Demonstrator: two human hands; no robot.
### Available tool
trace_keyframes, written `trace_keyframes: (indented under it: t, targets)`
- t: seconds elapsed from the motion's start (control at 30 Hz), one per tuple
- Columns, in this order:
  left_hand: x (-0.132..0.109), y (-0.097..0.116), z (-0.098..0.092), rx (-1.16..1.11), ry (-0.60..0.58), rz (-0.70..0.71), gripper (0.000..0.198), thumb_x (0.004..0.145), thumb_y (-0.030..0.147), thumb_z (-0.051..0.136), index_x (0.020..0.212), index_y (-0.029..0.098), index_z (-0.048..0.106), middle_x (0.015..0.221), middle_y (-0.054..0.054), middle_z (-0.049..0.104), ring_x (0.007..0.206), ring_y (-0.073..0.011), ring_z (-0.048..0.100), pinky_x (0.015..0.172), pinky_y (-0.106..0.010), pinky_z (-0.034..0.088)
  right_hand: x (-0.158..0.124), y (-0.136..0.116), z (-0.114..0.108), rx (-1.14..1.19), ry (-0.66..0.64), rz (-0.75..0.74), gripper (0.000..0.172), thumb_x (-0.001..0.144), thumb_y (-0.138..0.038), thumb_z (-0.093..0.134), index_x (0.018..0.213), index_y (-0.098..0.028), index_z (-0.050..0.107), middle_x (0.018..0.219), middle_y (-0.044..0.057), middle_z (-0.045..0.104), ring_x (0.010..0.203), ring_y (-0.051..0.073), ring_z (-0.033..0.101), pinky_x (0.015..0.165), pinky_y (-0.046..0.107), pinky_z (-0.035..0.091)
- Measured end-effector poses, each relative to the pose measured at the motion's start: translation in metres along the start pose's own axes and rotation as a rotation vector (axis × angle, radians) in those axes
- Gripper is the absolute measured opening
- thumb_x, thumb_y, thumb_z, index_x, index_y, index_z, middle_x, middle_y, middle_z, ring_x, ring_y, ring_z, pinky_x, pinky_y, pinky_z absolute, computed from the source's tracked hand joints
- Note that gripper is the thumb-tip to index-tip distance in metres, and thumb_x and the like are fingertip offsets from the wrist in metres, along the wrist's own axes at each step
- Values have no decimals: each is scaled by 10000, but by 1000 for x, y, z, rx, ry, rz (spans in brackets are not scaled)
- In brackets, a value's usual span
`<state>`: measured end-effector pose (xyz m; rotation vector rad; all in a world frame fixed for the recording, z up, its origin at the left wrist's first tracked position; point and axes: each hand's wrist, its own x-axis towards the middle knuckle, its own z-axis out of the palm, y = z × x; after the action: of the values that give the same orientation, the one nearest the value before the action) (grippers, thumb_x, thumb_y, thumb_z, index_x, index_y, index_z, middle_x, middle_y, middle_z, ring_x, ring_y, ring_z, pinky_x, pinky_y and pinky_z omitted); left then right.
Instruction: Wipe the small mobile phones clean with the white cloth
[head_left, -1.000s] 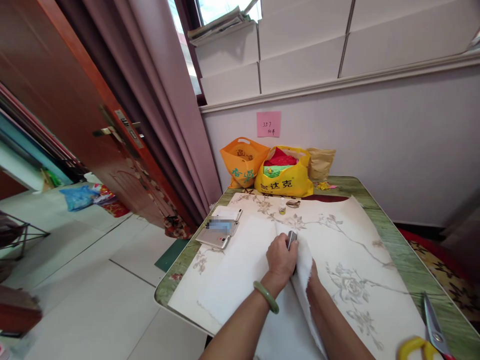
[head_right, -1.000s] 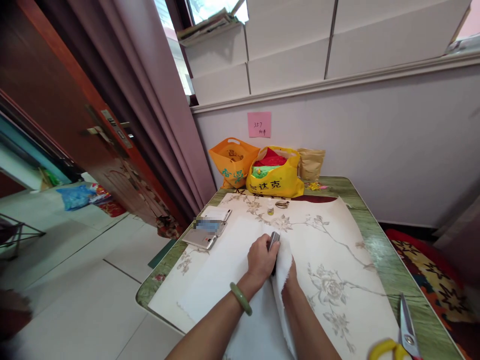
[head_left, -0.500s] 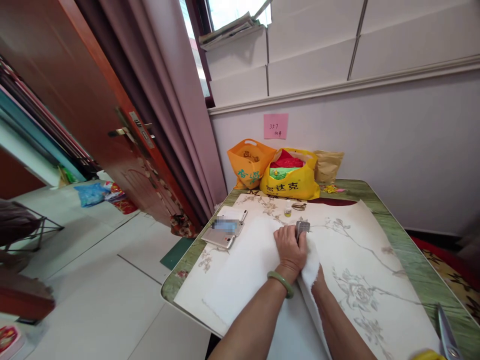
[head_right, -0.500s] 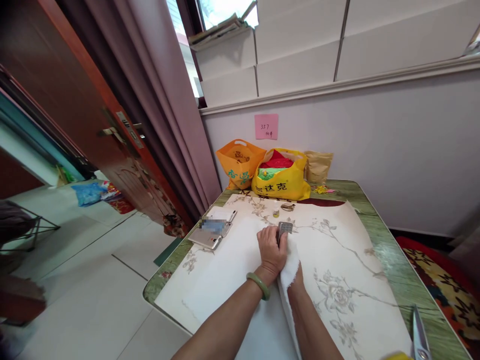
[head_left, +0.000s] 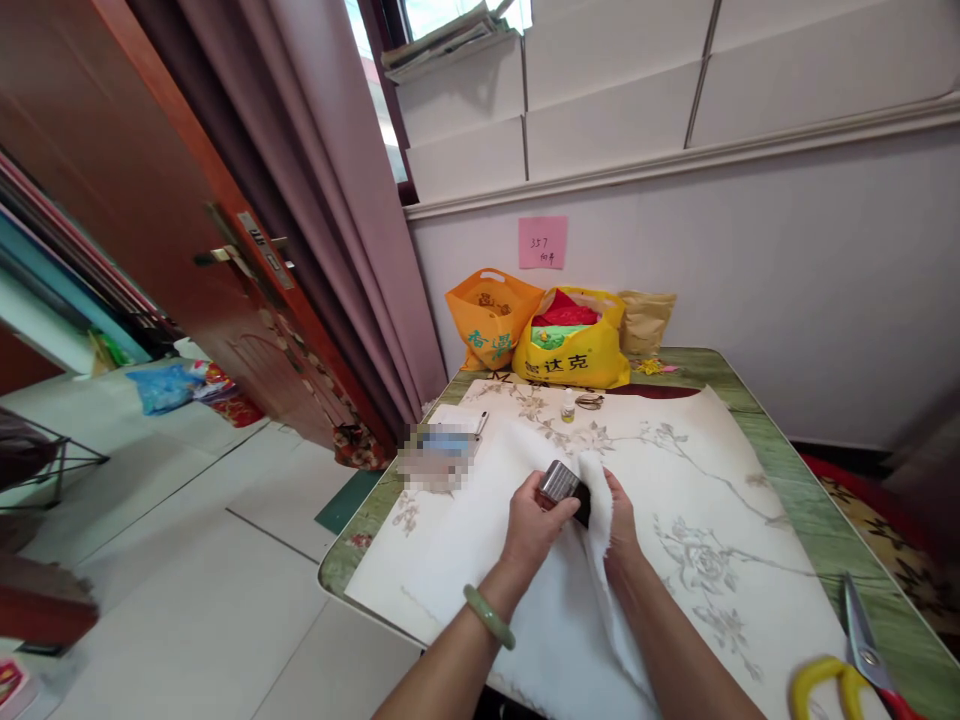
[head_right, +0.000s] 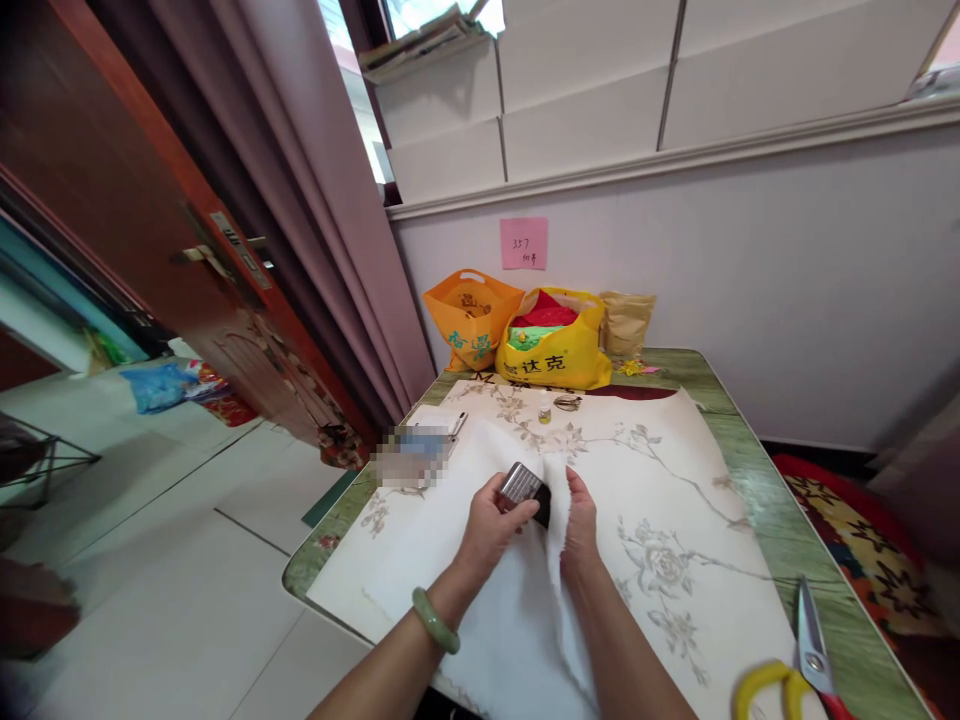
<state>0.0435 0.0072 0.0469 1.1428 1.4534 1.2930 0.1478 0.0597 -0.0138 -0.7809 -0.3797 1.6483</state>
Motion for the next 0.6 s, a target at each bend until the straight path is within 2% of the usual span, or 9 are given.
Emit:
trace_keyframes:
  t: [0.07,0.13,0.23,0.33,0.43,0.6]
  targets:
    - [2,7,-11,47,-106,-36,348,687,457,691,851,170,582,679,31,571,543,-86,500,501,-207,421,-2,1,2,-44,-5,-35,531,556,-367,831,1032,-213,652,694,-29,686,582,177,616,569,308,518]
    - [8,14,-21,184,-180,-92,381,740,538,609,800,162,608,624,19,568,492,-91,504,452,-206,410,-3,1,4,-102,-24,-68,550,529,-348,858,1017,-196,656,738,-16,700,593,165,616,570,291,507]
    - [19,20,-27,438,-233,-152,319,703,475,639,720,156,634,541,13,561,421,-103,502,392,-201,362,-5,3,6,-175,-53,-86,510,539,-372,861,968,-176,668,809,15,719,636,166,632,602,286,511]
    - [29,20,-22,516,-264,-122,273,697,432,627,679,161,648,529,3,575,434,-121,522,405,-214,363,-5,3,6,-163,-46,-75,525,522,-372,859,971,-179,669,801,17,721,643,176,636,598,288,515]
    - [35,19,-11,555,-222,-46,310,712,470,608,641,171,650,471,14,538,446,-130,509,445,-230,365,-1,-1,3,-130,-20,-55,516,513,-368,846,967,-193,674,719,-8,703,620,183,629,571,288,508]
    - [36,7,13,390,4,81,376,762,513,559,619,173,629,517,17,534,511,-127,500,516,-234,383,6,-17,1,-97,111,-170,347,493,-434,831,711,-202,691,629,4,673,594,189,591,564,302,507]
